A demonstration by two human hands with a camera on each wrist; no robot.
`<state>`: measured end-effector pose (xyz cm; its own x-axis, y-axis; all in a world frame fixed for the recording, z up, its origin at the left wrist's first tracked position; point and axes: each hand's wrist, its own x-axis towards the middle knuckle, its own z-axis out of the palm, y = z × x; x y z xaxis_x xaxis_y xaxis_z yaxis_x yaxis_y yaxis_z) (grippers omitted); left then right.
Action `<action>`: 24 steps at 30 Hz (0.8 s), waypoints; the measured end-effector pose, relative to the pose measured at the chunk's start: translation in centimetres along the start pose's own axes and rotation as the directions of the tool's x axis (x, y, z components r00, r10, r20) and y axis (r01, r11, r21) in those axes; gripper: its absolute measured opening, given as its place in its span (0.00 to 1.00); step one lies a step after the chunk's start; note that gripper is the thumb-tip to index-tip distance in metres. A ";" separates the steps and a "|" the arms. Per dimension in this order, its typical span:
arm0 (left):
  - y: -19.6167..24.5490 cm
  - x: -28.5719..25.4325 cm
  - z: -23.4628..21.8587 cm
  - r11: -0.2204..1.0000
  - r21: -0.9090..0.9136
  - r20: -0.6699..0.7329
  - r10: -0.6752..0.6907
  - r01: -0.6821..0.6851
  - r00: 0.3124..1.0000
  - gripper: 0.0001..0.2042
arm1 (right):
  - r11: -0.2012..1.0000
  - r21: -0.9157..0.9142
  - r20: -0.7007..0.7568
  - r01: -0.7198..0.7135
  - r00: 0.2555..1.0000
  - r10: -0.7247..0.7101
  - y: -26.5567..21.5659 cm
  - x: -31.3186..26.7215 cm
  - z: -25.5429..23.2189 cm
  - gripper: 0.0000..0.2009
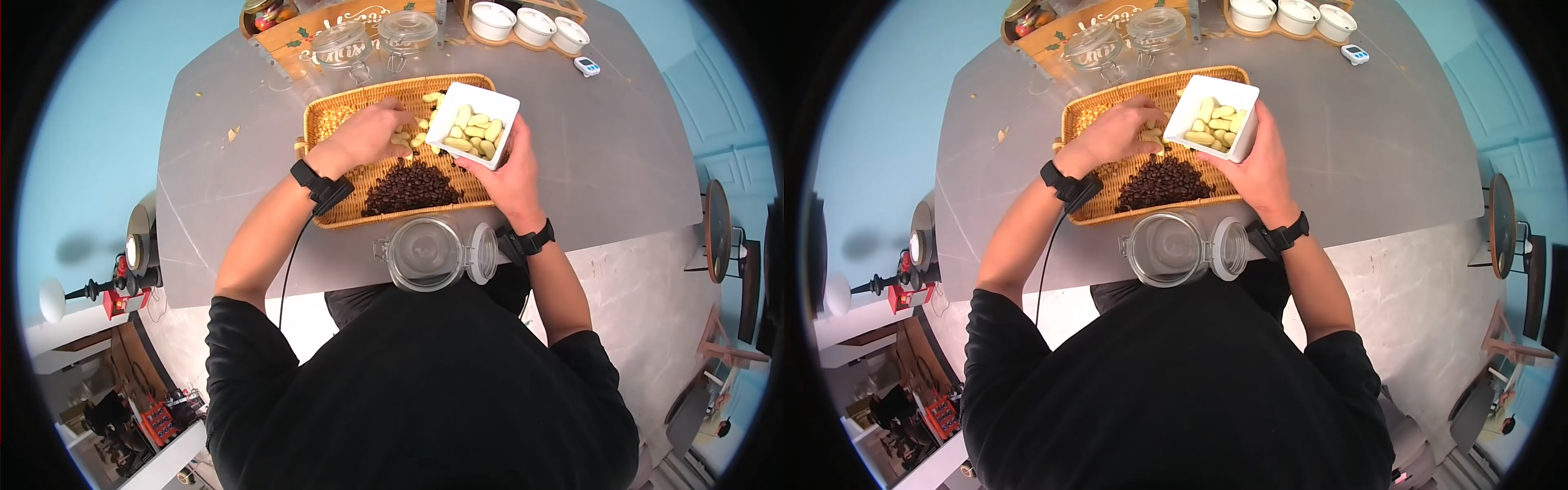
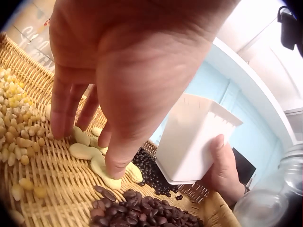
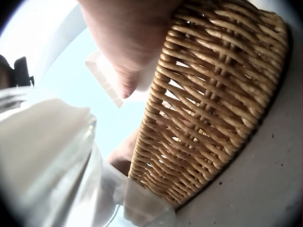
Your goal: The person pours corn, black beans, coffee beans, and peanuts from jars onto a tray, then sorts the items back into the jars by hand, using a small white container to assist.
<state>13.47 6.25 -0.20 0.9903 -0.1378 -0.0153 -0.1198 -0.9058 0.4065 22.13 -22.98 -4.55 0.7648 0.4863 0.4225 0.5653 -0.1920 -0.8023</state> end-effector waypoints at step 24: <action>-0.7 -0.1 0.5 0.998 -0.061 0.035 0.034 -0.032 0.999 0.21 | 0.994 -0.096 0.002 0.044 0.999 -0.044 -1.2 0.2 -0.2 0.57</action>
<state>13.40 6.68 -0.92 0.9827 -0.1822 -0.0331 -0.1467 -0.8748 0.4617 21.63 -22.83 -3.41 0.7384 0.4963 0.4565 0.6256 -0.2516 -0.7385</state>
